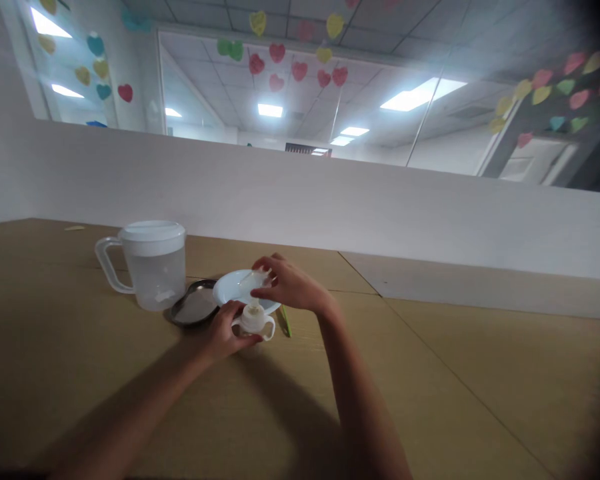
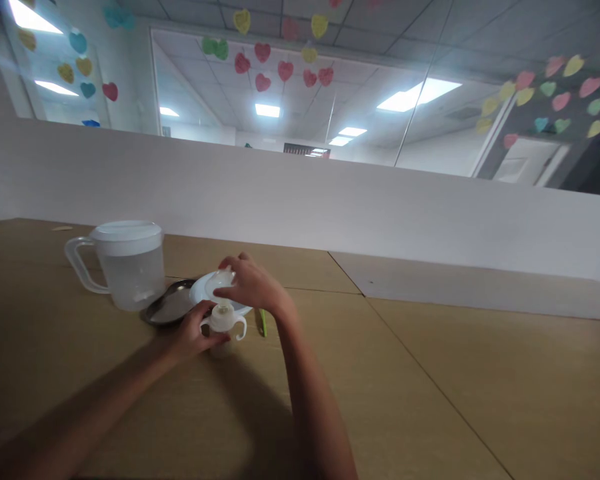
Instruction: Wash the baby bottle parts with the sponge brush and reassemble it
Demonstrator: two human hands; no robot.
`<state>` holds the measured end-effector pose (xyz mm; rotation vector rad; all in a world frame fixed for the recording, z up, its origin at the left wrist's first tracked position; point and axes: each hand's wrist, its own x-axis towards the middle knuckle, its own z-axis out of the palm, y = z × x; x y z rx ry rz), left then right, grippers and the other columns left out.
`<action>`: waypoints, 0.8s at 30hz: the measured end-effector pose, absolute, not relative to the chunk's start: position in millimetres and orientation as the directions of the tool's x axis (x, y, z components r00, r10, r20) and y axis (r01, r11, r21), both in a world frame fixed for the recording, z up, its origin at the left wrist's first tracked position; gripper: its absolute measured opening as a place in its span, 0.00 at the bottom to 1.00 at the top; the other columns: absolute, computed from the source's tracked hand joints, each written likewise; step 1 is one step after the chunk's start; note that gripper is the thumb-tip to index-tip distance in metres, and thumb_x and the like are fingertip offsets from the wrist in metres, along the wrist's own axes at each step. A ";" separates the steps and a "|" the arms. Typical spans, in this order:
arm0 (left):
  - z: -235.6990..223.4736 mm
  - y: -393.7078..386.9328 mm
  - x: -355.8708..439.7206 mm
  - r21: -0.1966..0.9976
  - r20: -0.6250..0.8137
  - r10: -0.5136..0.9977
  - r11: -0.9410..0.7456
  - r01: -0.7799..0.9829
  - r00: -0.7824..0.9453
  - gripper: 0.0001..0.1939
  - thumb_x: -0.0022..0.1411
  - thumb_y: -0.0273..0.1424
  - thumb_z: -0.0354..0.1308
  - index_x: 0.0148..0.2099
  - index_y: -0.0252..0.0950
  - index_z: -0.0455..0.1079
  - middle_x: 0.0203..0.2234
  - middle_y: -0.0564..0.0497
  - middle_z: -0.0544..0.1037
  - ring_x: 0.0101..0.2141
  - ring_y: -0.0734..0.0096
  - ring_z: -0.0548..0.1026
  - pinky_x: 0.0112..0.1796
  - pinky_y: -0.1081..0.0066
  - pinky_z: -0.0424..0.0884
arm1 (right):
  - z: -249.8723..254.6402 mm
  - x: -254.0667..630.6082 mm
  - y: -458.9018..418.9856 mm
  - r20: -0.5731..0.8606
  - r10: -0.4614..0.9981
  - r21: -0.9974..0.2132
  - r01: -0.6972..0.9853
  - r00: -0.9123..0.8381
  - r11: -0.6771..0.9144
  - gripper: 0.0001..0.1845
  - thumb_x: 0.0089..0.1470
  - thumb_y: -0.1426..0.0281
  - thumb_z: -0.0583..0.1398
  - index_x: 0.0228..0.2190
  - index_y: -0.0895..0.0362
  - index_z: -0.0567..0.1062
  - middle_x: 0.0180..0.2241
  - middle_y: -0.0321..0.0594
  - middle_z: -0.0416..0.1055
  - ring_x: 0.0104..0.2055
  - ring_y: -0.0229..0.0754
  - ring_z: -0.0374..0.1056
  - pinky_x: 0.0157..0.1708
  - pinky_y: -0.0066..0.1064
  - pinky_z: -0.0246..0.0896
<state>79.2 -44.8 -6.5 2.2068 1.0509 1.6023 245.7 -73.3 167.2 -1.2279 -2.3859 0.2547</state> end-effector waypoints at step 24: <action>-5.5 -46.1 78.5 0.546 0.725 0.669 -0.705 0.453 0.166 0.25 0.44 0.43 0.68 0.41 0.36 0.67 0.34 0.48 0.76 0.35 0.61 0.75 0.37 0.60 0.74 | 135.5 223.5 -39.7 -0.007 0.892 -0.157 0.882 -0.452 0.445 0.27 0.66 0.62 0.42 0.39 0.61 0.78 0.35 0.48 0.78 0.35 0.41 0.75 0.38 0.28 0.63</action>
